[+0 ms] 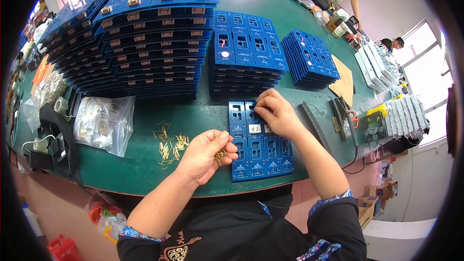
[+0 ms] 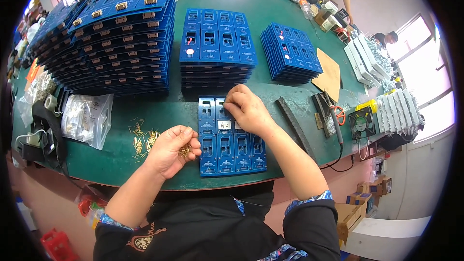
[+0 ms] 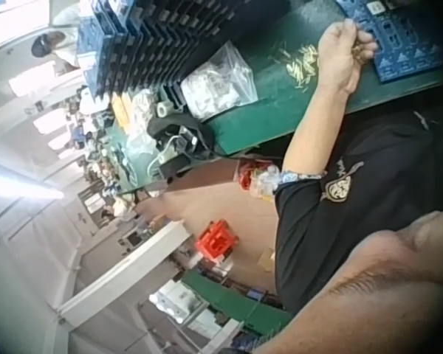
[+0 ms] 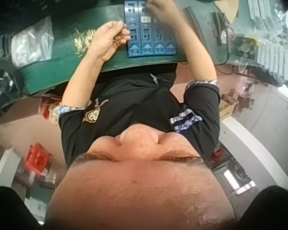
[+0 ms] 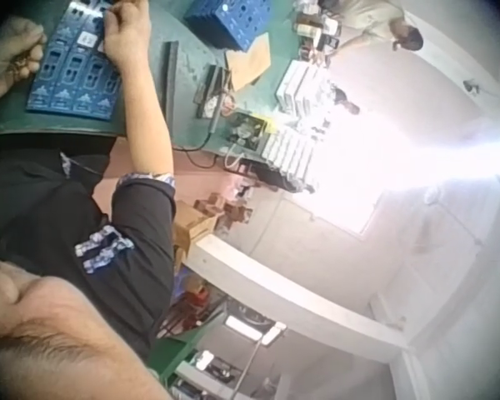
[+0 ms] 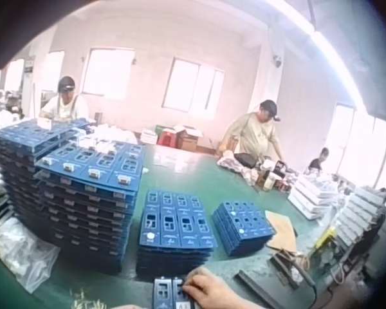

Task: The person inserts small gold-colored terminal pins into blue plastic component housings by hand at an assembly workbench.

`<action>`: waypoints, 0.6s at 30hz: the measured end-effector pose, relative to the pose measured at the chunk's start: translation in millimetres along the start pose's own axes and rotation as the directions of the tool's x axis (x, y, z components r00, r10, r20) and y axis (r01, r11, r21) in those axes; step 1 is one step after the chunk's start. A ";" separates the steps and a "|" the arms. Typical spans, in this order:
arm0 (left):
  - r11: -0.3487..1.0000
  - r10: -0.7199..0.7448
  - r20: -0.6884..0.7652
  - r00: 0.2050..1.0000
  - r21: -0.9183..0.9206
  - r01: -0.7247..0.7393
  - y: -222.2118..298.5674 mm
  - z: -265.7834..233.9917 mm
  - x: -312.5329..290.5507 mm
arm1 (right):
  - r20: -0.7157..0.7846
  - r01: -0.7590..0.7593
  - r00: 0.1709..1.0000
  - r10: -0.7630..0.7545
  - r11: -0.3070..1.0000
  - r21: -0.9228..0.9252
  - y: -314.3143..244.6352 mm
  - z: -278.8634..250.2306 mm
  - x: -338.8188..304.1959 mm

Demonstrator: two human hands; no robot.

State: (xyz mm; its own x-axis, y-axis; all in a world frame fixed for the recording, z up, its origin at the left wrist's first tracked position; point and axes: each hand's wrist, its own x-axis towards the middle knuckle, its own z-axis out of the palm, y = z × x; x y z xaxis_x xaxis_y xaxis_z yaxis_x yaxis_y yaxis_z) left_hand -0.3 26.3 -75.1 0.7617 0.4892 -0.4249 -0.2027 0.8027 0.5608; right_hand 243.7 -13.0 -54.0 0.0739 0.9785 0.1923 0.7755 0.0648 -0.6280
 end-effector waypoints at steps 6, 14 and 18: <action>1.000 0.002 0.011 1.000 -0.005 -0.002 -0.8 -0.1 -0.4 | 0.032 0.037 0.999 -0.035 0.997 -0.062 -1.5 -1.3 2.3; 1.000 0.000 0.017 1.000 0.003 0.000 -0.6 0.6 -0.8 | 0.074 0.071 0.995 -0.064 0.993 -0.093 -1.8 -2.9 3.1; 1.000 0.001 0.017 1.000 0.003 -0.002 -0.6 -0.1 -0.9 | 0.077 0.133 0.989 -0.124 0.984 -0.120 -2.6 -3.6 3.7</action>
State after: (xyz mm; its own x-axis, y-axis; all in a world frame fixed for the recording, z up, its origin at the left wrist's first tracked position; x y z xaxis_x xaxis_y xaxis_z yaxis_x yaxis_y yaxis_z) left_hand -0.9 25.4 -75.1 0.7716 0.4846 -0.4120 -0.2018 0.8008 0.5639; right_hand 244.2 -10.3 -48.9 -0.0717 0.9750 0.2102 0.8483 0.1705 -0.5014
